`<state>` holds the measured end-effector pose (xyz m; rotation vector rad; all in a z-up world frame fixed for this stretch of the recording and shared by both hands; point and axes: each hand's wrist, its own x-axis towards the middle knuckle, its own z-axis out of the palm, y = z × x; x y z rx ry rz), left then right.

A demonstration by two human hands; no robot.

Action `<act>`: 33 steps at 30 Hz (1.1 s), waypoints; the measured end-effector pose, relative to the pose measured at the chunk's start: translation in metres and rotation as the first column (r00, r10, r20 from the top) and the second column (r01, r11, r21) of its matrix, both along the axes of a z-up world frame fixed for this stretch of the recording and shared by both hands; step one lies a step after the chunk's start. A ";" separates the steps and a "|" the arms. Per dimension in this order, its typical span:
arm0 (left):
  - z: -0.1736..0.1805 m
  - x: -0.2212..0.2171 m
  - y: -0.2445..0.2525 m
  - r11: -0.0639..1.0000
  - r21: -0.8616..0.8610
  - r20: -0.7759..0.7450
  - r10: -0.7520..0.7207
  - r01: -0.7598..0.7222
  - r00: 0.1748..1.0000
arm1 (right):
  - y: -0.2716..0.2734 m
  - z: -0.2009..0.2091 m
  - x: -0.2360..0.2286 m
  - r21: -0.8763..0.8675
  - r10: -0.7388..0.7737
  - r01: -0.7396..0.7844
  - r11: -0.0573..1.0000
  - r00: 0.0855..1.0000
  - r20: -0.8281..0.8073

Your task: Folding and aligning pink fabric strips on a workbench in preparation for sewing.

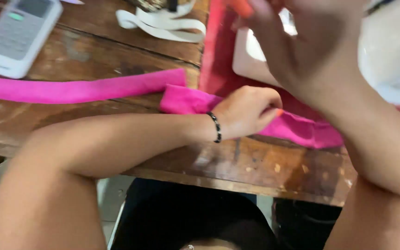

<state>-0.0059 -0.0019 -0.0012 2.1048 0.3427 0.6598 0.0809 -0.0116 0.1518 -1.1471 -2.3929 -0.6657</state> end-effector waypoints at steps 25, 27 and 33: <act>0.019 -0.014 0.005 0.990 -0.125 -0.005 -0.067 0.065 0.998 | -0.152 -0.145 0.109 -0.394 -0.345 0.134 0.909 0.771 -0.535; 0.020 -0.014 0.005 0.990 -0.123 0.004 -0.071 0.071 0.997 | -0.152 -0.147 0.111 -0.401 -0.354 0.144 0.905 0.776 -0.522; 0.018 -0.014 0.005 0.987 -0.144 0.005 -0.076 0.076 0.997 | -0.150 -0.147 0.103 -0.230 -0.298 0.230 0.946 0.896 -0.328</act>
